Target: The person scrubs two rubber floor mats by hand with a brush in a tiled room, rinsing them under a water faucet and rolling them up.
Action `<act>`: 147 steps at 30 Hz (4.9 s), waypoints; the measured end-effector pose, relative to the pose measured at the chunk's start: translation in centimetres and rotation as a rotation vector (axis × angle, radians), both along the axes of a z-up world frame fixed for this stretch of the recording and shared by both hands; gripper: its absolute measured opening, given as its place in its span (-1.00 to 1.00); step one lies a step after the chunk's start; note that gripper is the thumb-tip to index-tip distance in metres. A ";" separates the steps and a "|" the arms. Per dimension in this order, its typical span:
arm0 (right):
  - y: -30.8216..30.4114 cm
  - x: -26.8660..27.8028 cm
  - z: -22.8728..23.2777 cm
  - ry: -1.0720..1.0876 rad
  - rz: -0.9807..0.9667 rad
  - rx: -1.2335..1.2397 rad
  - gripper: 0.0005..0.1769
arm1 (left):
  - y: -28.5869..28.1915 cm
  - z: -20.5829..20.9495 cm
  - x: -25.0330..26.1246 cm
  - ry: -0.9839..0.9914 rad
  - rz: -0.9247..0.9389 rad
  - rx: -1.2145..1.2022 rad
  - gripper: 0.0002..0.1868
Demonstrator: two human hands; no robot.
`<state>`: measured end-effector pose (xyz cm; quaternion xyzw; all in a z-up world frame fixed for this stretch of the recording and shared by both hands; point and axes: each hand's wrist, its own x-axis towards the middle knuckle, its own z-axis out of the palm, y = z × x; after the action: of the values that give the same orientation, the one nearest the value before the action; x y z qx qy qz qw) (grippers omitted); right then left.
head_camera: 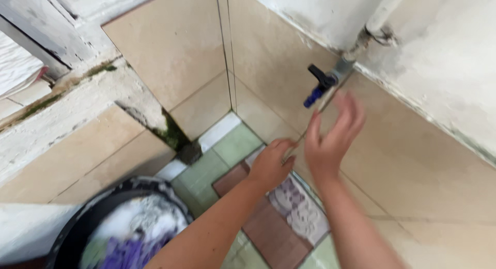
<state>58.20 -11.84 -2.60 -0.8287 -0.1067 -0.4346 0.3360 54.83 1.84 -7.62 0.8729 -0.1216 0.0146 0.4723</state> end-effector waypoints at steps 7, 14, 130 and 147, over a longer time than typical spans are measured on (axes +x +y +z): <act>2.3 9.4 4.3 0.271 -0.008 -0.070 -0.70 | 0.1 2.7 7.0 0.022 0.016 -0.062 -0.65; -0.7 8.6 2.6 -0.040 0.255 -0.095 -0.63 | 0.0 -3.1 8.9 0.077 -0.027 -0.302 -0.75; 10.8 -14.0 -67.1 1.378 0.131 -0.540 0.11 | 7.5 -60.8 -16.8 0.654 0.044 0.822 0.05; 11.0 -13.1 -66.8 1.326 0.119 -0.757 -0.07 | 11.1 -60.0 -19.8 0.684 0.059 0.621 0.07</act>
<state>45.13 -0.85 -69.42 -0.9676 -0.0687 0.2385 0.0457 34.99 12.99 -67.64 0.9308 0.0675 -0.2977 0.2011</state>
